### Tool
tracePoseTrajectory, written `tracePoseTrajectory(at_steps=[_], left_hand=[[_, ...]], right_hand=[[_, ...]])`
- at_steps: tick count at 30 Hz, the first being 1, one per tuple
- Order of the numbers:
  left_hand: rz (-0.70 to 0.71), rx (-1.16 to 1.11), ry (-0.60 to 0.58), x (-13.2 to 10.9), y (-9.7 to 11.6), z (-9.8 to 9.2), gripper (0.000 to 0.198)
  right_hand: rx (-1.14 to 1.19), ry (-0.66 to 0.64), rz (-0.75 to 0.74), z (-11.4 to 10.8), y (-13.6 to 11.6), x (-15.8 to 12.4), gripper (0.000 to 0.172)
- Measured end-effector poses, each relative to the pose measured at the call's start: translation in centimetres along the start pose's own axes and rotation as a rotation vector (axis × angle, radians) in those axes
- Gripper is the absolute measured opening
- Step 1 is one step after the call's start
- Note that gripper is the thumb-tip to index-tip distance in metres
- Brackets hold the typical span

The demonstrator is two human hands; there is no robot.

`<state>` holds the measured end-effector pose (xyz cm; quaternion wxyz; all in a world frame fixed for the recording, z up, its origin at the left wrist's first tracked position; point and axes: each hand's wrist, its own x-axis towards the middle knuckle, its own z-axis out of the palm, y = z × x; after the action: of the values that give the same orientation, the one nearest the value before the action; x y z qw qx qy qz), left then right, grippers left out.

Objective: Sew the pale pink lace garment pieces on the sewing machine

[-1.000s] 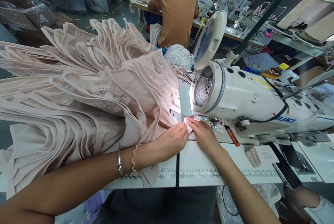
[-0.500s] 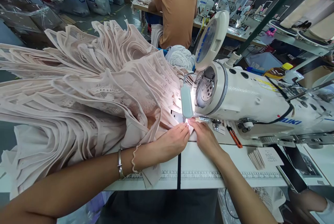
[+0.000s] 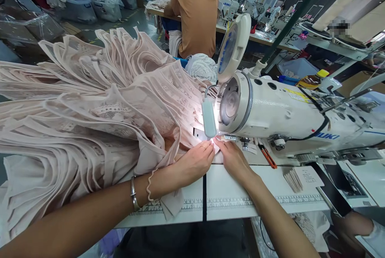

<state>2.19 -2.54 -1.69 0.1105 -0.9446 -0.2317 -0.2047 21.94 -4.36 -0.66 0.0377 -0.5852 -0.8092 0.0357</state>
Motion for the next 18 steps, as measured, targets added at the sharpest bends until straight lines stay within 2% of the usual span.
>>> tracePoseTrajectory(at_steps=[6, 10, 14, 18], left_hand=[[0.010, 0.033, 0.039, 0.10, -0.24, 0.23, 0.035], [-0.010, 0.029, -0.002, 0.07, -0.29, 0.34, 0.036], [-0.030, 0.019, 0.001, 0.04, -0.32, 0.41, 0.034], [-0.035, 0.009, 0.030, 0.04, -0.34, 0.55, 0.032]], right_hand=[[-0.044, 0.008, -0.002, 0.07, -0.15, 0.16, 0.062], [-0.066, -0.016, 0.020, -0.23, -0.52, 0.37, 0.064], [-0.072, -0.060, 0.048, -0.43, -0.76, 0.49, 0.058], [-0.073, -0.026, 0.040, -0.23, -0.78, 0.46, 0.057]])
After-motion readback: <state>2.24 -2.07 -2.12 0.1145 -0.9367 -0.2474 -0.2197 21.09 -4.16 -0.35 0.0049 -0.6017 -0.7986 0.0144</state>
